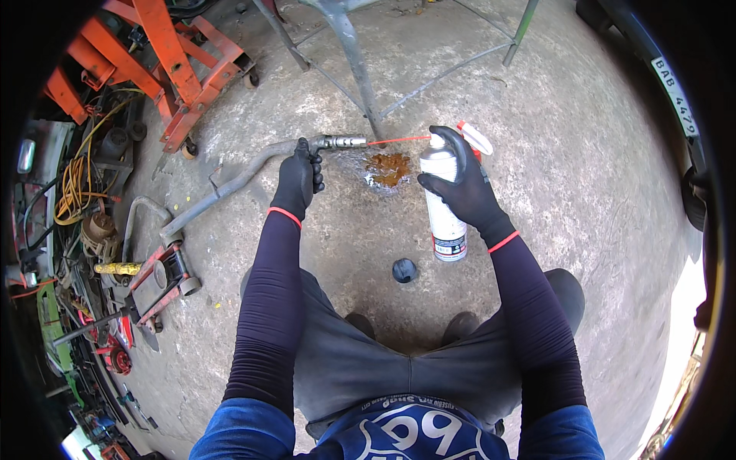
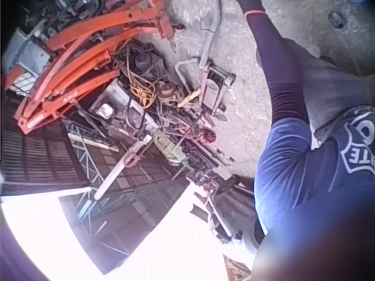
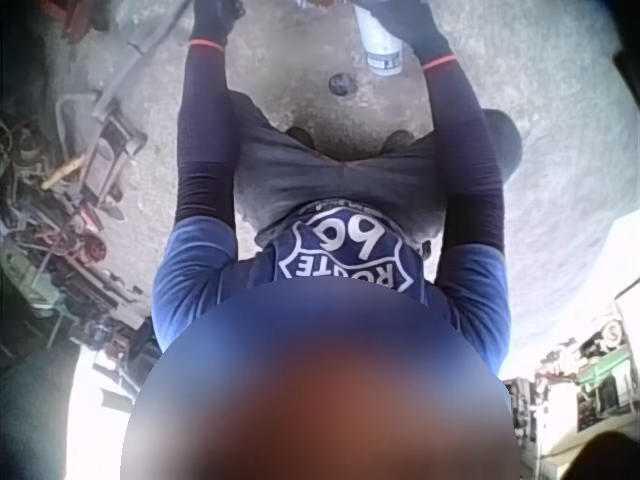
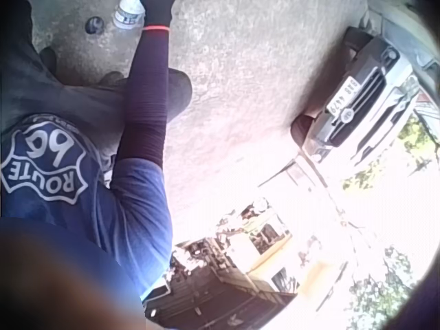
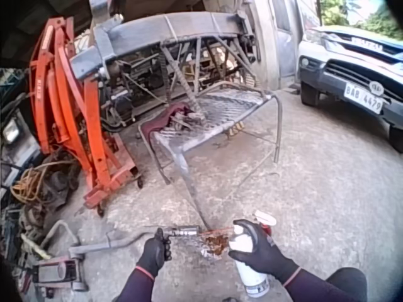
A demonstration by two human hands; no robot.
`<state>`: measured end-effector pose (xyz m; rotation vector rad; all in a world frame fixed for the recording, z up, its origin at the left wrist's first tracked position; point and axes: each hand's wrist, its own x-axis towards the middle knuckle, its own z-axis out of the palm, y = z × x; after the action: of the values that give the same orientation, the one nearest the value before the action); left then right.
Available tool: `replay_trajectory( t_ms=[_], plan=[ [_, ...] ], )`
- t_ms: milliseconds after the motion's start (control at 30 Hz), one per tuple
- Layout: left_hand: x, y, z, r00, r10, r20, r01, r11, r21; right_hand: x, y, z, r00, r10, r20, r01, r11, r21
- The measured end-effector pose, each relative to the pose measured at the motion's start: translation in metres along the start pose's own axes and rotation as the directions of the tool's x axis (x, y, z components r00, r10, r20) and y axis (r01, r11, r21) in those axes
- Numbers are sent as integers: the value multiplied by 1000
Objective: The person sits on the floor and cleans a small cylindrical metal car part. They spray it with a cleaning spray, scrub it with a toothbrush, and repeat the process. The person also wipes their gloved hands during the task.
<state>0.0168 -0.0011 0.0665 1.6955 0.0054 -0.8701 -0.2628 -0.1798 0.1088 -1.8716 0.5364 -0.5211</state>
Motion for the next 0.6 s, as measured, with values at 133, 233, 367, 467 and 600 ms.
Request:
replay_trajectory(
  t_ms=[133, 233, 367, 467, 600],
  plan=[
    [0, 0, 0, 1000, 9, 8, -9, 1000, -4, 0, 0, -1, 1000, -2, 5, 1, 1000, 9],
    [0, 0, 1, 1000, -1, 7, 1, 1000, -13, 1, 1, -1, 1000, 2, 5, -2, 1000, 4],
    [-1, 0, 2, 1000, -1, 12, 1, 1000, -20, 1, 2, -1, 999, -27, -18, 27, 999, -24],
    [-3, 1, 3, 1000, 4, 16, -3, 1000, -15, 2, 2, -1, 1000, -17, -14, 16, 999, -40],
    [-2, 2, 3, 1000, -7, 24, 7, 1000, -7, 2, 6, -2, 1000, -17, -16, 16, 997, -78]
  ],
)
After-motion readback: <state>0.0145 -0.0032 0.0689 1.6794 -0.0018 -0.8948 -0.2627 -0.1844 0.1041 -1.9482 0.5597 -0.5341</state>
